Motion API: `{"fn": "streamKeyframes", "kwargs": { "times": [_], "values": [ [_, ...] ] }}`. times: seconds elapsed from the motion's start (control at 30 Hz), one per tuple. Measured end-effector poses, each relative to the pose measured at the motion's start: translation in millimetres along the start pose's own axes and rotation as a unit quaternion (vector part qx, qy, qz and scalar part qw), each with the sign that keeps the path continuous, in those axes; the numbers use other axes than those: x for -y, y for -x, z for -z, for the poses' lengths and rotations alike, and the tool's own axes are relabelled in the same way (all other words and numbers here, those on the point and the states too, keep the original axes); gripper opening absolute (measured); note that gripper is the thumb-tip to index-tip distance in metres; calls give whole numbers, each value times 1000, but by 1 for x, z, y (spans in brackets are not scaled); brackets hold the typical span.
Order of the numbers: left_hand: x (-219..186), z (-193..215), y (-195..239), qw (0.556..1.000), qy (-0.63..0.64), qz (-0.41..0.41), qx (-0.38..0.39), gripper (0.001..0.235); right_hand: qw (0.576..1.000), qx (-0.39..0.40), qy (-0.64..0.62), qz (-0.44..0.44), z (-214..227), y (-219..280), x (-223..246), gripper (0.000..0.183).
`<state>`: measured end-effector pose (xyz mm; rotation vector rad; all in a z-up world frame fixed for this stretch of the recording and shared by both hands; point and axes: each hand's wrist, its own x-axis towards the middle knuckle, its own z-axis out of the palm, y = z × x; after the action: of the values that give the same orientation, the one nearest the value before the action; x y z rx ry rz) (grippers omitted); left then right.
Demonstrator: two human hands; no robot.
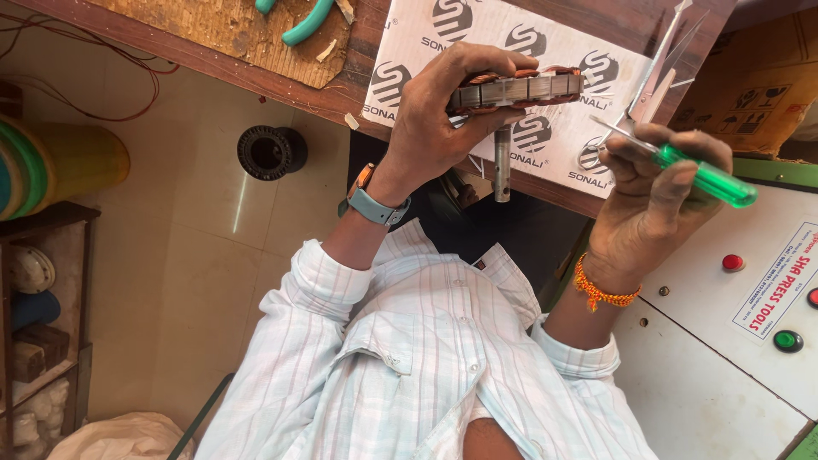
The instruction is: The person holds a cylindrical electrical component with copper windings and uses a green-handled screwdriver to adjust or tighten parts of the assembly. The person rotates the component and repeatedly inserts the screwdriver into slots along the windings.
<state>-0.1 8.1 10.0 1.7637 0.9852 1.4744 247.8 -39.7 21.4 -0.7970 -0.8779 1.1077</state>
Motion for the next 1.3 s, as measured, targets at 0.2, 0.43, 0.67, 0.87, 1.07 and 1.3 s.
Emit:
{"fn": "streamKeyframes", "kwargs": {
  "times": [0.2,0.43,0.67,0.87,1.07,1.3],
  "values": [
    [0,-1,3,1000,-12,-9,-6,42,996,66,55,34,-11,-20,17,35],
    [-1,0,3,1000,-9,-5,-17,44,982,112,83,127,-15,-30,24,29],
    [2,-2,6,1000,-11,-7,-13,44,978,58,129,151,-7,-27,21,24],
    [4,-4,6,1000,-21,3,-16,44,931,103,316,150,-34,-31,15,52],
    [-2,-2,4,999,-45,0,-10,45,873,209,433,84,-48,-53,-2,68],
    [-63,15,-15,978,-130,-131,-98,64,871,262,397,121,-53,-56,-13,41]
  ]
}}
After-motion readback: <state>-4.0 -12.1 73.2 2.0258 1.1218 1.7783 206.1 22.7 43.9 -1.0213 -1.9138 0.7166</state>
